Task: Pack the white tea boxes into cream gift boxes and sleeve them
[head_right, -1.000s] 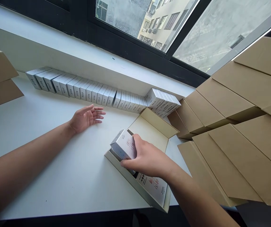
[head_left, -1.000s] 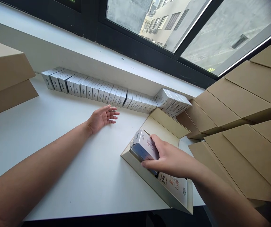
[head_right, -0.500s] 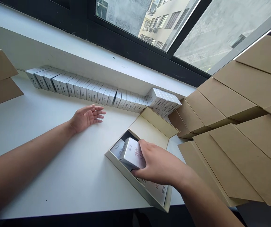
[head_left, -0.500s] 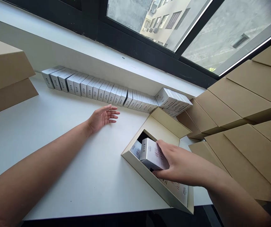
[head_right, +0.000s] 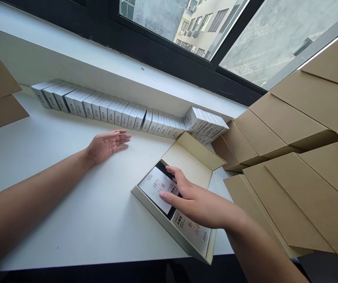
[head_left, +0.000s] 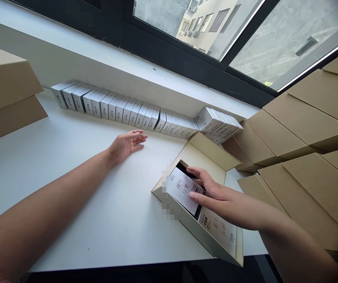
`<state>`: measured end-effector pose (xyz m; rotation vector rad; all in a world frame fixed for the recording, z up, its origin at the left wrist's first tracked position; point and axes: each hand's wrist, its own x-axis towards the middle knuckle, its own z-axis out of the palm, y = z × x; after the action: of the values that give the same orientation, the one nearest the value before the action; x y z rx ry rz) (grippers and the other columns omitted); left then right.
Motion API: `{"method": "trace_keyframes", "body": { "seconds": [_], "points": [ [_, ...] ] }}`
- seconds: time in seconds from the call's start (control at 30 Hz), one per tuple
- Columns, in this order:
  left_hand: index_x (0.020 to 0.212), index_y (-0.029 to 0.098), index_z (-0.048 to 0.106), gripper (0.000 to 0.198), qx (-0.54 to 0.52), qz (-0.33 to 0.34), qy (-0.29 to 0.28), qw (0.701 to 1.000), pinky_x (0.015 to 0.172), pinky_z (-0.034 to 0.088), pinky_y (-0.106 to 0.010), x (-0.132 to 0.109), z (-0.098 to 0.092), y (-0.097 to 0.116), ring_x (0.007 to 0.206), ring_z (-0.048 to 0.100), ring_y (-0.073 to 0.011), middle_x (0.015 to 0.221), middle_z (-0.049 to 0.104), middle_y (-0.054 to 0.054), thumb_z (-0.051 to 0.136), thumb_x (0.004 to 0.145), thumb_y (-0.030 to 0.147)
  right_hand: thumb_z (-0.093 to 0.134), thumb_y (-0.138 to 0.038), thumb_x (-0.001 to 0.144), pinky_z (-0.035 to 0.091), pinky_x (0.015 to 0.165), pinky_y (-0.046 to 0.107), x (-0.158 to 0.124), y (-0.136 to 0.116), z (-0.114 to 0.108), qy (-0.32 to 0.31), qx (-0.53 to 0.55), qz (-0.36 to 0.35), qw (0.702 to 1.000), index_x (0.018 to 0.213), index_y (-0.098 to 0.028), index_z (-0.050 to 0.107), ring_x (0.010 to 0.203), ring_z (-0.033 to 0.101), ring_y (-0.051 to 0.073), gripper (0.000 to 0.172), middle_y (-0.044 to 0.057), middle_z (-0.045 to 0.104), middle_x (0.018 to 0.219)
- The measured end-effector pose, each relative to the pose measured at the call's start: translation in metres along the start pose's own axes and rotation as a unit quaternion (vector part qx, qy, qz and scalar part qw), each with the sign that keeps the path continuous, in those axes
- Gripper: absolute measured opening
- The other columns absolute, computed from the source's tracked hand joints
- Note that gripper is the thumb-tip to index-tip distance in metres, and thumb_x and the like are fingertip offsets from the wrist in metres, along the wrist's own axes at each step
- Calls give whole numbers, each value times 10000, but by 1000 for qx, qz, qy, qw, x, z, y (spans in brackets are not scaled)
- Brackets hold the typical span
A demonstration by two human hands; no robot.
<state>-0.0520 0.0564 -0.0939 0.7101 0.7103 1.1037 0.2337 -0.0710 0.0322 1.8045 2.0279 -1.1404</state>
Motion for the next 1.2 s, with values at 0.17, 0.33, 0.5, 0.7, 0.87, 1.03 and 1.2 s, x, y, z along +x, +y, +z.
{"method": "trace_keyframes", "body": {
  "seconds": [0.17,0.33,0.5,0.7,0.87,1.03,1.2],
  "points": [
    [1145,157,629,448,-1,4,0,1000,1106,458,-479,-1,0,0,1279,578,-298,1242,683,-143,757,770,367,468,-419,961,338,1197,439,-7,5,-6,-10,-33,-6,999,1578,-293,204,1506,308,305,683,62,282,1650],
    [1149,153,639,448,3,6,-17,1000,1121,443,-494,1,-2,0,1281,580,-311,1246,679,-149,745,779,384,481,-333,906,506,959,390,1,0,8,34,-97,69,992,1561,-227,255,1245,581,308,700,141,554,1419],
    [1136,156,651,420,8,7,-24,1000,1121,438,-502,1,-3,-1,1277,585,-314,1231,687,-145,723,790,383,557,-291,839,505,811,317,8,3,14,53,-120,54,990,1552,-235,264,1094,640,265,773,112,630,1290],
    [1090,162,680,372,18,3,-23,1000,1109,448,-490,0,0,0,1232,617,-305,1185,713,-134,712,793,382,579,-135,714,403,585,290,17,-9,24,81,-228,85,966,1228,-196,549,839,655,236,519,58,707,945],
    [1074,166,693,365,21,6,-26,999,1092,461,-476,1,0,0,1197,635,-295,1163,719,-127,718,790,394,581,-86,635,288,496,285,24,-15,30,85,-299,107,945,911,-219,506,674,598,200,315,17,666,789],
    [1060,162,702,369,24,6,-24,999,1074,472,-472,1,0,0,1158,649,-287,1142,719,-124,730,783,404,577,-114,645,298,498,276,22,-12,33,97,-280,128,946,885,-233,475,691,605,194,287,6,673,809],
    [1062,158,704,387,24,7,-27,999,1064,481,-471,0,0,0,1135,654,-284,1138,715,-124,752,764,400,583,-99,619,294,503,285,23,-16,36,84,-298,151,939,870,-221,491,679,616,195,294,13,684,816]
  ]
}}
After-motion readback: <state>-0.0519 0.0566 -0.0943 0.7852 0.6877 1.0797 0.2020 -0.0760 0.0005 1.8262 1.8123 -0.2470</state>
